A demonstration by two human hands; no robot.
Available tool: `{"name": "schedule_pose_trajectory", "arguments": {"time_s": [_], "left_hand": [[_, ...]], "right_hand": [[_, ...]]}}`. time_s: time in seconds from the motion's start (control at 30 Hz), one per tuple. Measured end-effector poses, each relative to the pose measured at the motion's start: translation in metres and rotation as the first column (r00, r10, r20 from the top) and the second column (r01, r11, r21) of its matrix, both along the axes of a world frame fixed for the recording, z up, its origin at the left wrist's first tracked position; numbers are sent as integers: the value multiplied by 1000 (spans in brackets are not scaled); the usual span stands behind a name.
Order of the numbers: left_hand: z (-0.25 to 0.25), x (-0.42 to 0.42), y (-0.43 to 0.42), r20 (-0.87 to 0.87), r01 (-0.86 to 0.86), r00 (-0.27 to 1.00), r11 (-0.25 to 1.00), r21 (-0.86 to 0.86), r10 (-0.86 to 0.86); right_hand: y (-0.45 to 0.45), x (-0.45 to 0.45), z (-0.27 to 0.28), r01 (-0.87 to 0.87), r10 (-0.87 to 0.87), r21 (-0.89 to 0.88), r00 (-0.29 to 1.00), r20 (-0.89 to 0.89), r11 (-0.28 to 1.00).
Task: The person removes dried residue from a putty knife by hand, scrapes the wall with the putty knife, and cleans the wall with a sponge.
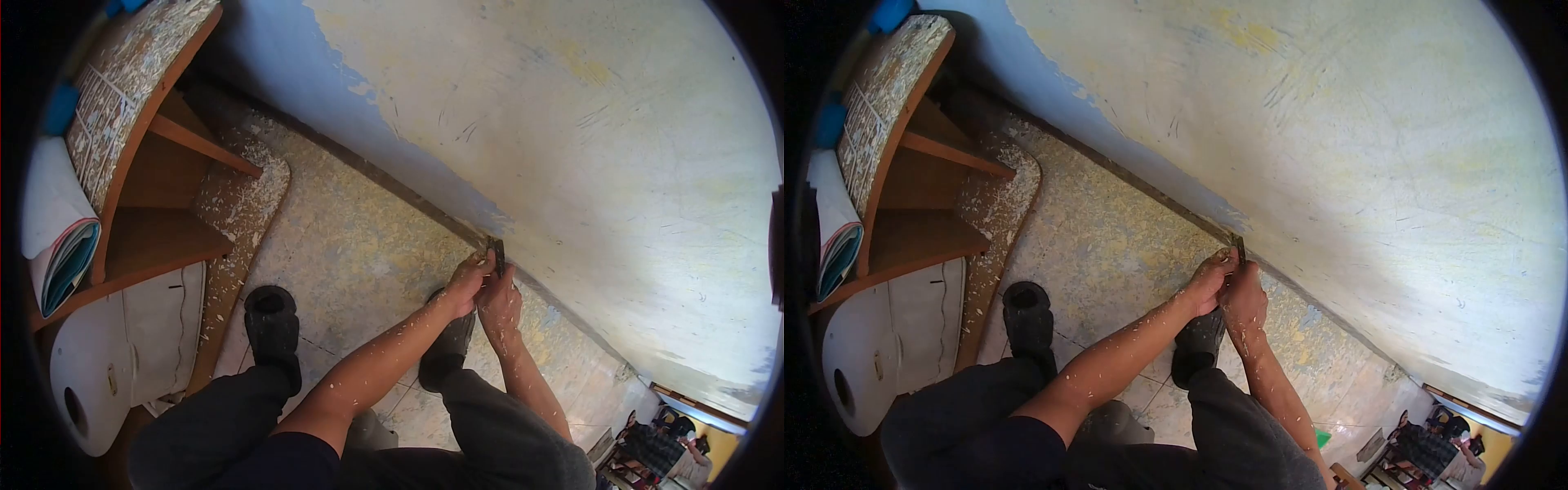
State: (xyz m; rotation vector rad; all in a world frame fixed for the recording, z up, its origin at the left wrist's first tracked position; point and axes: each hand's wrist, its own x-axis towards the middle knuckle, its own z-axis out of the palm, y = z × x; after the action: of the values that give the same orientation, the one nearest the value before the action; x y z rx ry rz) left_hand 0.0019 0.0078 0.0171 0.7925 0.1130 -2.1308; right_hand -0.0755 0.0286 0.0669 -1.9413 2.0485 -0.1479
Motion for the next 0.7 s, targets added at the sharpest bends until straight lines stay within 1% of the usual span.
{"name": "schedule_pose_trajectory", "arguments": {"time_s": [0.13,0.2,0.33,0.4,0.43,0.5,0.53,0.57,0.63,0.67,0.7], "left_hand": [[-10,-3,-5,4,33,999,999,1,-33],[-11,-6,-6,-27,-40,999,998,42,41],[-5,-6,-4,-36,-65,997,997,49,67],[1,-2,-8,15,-60,998,993,103,59],[-5,-5,-5,8,-50,999,993,103,50],[-16,-10,-5,-30,-144,989,987,72,147],[-19,-8,-7,-57,-143,988,987,71,147],[-22,-8,-9,-50,-143,988,988,67,146],[-12,-4,-9,-6,-187,982,981,61,187],[-12,-5,-5,-3,-184,983,981,67,184],[-12,-5,-5,28,-134,991,989,55,133]], "right_hand": [[-6,1,1,94,-96,76,995,30,993],[-9,-2,-3,79,-78,65,997,-23,995],[-7,-3,-3,67,-69,75,998,15,995],[-9,-8,-8,16,-16,18,1000,4,1000],[-8,-10,-9,25,-25,17,1000,-3,1000],[-8,-7,-10,36,-36,35,999,-13,999],[-10,-8,-16,26,-25,35,999,-28,999],[-14,-7,-17,26,-25,32,999,-21,999],[-16,-5,-15,20,-18,55,999,-27,998],[-12,-6,-15,23,-21,62,999,-25,998],[-10,-8,-13,43,-43,79,999,-2,996]]}}
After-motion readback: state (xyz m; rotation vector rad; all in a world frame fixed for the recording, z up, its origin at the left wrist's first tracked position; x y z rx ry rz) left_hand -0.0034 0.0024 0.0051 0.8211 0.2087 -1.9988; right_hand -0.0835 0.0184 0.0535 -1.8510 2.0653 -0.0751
